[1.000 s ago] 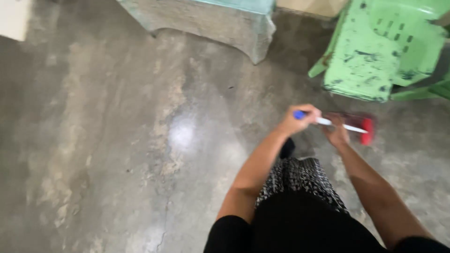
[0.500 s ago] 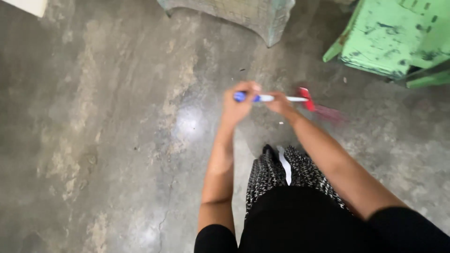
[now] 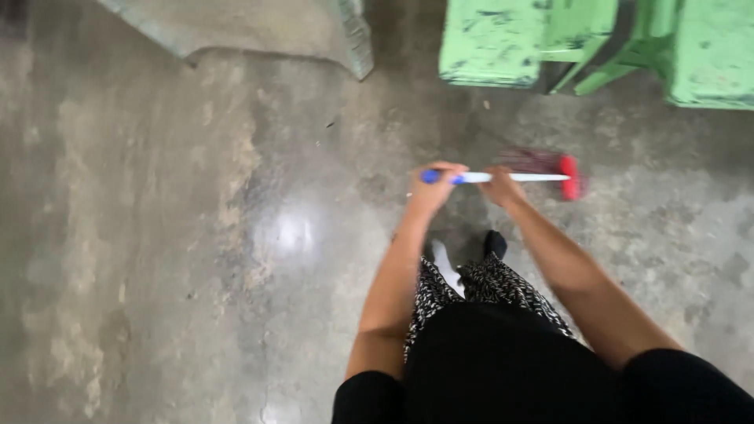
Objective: The person mops a concrete floor using a mop and a bucket of water, navigating between green plastic chairs and a table.
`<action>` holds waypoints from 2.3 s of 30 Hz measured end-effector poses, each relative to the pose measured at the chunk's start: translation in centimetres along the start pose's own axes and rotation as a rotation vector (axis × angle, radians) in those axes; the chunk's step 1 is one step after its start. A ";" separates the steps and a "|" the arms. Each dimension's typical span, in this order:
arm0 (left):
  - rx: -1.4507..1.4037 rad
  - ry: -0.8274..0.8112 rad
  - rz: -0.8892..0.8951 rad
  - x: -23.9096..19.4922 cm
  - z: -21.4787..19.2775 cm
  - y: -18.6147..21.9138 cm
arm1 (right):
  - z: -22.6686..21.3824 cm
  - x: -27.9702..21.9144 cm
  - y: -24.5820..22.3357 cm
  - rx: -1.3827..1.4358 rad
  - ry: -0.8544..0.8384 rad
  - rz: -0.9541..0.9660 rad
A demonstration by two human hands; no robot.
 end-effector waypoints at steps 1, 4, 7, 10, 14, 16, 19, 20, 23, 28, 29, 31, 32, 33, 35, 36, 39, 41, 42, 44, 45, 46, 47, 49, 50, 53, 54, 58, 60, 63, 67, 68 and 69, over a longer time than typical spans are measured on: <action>-0.020 -0.028 -0.036 0.8 3.9 -2.5 | -1.0 -2.5 4.1 0.210 0.037 0.129; -0.111 -0.145 0.134 1.6 15.6 -8.4 | -2.7 -9.2 12.9 -0.083 0.454 -0.038; -0.096 -0.141 0.089 1.1 22.2 -8.7 | -3.6 -10.7 18.0 0.178 0.412 0.295; 0.092 -0.080 -0.135 1.3 19.9 -3.4 | -3.4 -7.8 18.2 0.177 0.243 0.255; 0.307 -0.014 -0.135 0.2 12.8 8.6 | -1.7 -4.5 11.2 0.265 0.364 -0.373; 0.376 0.024 -0.042 -1.1 10.4 13.4 | -1.8 -2.6 6.5 0.212 0.116 -0.325; 0.314 0.074 -0.150 -3.2 8.0 16.0 | -2.5 -3.9 1.6 0.209 0.055 -0.326; 0.277 0.048 -0.089 -3.3 8.0 15.4 | -2.5 -5.1 0.9 0.243 0.046 -0.273; 0.139 -0.030 0.058 -2.7 8.3 10.9 | -2.5 -8.1 3.5 0.293 0.077 -0.160; 0.093 -0.223 -0.117 -1.7 17.5 -2.2 | -1.3 -12.7 17.1 0.218 0.241 0.206; 0.120 -0.257 -0.089 -1.7 19.8 -4.7 | -2.2 -13.9 19.3 0.268 0.269 0.273; 0.016 -0.343 0.009 -2.3 24.0 -8.7 | -3.4 -15.8 21.8 0.225 0.238 0.405; 0.015 -0.339 0.029 -2.3 24.3 -9.5 | -3.6 -16.4 22.8 0.132 0.181 0.471; 0.010 -0.338 0.045 -2.7 24.8 -9.6 | -3.5 -16.5 22.4 0.085 0.164 0.460; 0.190 -0.274 -0.074 -3.2 24.5 -7.4 | -3.1 -16.1 21.9 -0.013 0.117 0.443; 0.375 -0.213 -0.210 -3.0 22.4 -5.1 | -2.8 -15.2 20.5 0.040 0.255 0.331; 0.264 -0.214 -0.207 -3.5 16.6 3.6 | -1.1 -10.8 15.3 0.039 0.515 -0.151; 0.468 -0.152 0.011 -4.0 13.4 9.7 | 0.6 -8.7 11.6 0.271 0.363 -0.172; 0.413 -0.022 0.231 -5.2 13.0 11.6 | 1.0 -7.5 8.7 -0.051 0.329 -0.218; -0.030 0.235 0.241 -6.8 13.8 12.6 | 1.1 -8.6 5.4 0.423 0.299 -0.231; -0.130 0.279 0.332 -7.3 14.2 12.2 | 0.4 -9.5 3.3 0.360 0.236 -0.216; -0.231 0.324 0.423 -7.6 14.5 11.3 | -0.3 -10.8 2.4 0.298 0.174 -0.200; -0.331 0.366 0.514 -7.8 14.9 10.1 | -1.0 -12.5 2.7 0.307 0.169 -0.197; -0.349 0.317 0.570 -8.3 16.4 6.8 | -1.9 -14.8 4.7 0.321 0.158 -0.188; -0.361 0.292 0.597 -8.2 17.7 4.9 | -2.7 -14.8 6.9 0.321 0.115 -0.107; -0.377 0.555 0.378 -5.8 24.5 -1.8 | -2.6 -17.5 17.1 0.308 0.053 0.088; -0.267 0.515 0.366 -5.6 28.6 -3.9 | -2.8 -18.9 21.4 0.286 0.109 0.104; -0.202 -0.040 0.211 -5.2 44.8 -9.5 | -7.1 -24.9 37.5 0.353 0.262 0.369; -0.379 -0.167 0.240 -4.8 51.4 -11.6 | -9.0 -27.7 42.9 0.325 0.502 0.290; -0.388 -0.060 0.219 -3.5 53.8 -11.8 | -9.2 -26.5 45.3 0.293 0.503 0.291; -0.266 0.132 0.183 -3.6 47.5 -4.2 | -7.7 -21.8 40.0 0.594 0.315 0.174; -0.245 0.150 0.170 -3.5 45.4 -1.6 | -7.4 -20.5 37.6 0.465 0.343 0.078; -0.162 0.192 0.265 -4.5 43.5 1.0 | -6.8 -18.9 34.9 0.565 0.316 -0.054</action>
Point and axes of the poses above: each hand's wrist, its own x-axis towards the middle knuckle, its own z-axis out of the palm, y = z × x, the point moved 1 cm from there along x, towards the middle knuckle, and after that the axes turned 12 degrees about -y, right-handed, at the moved point
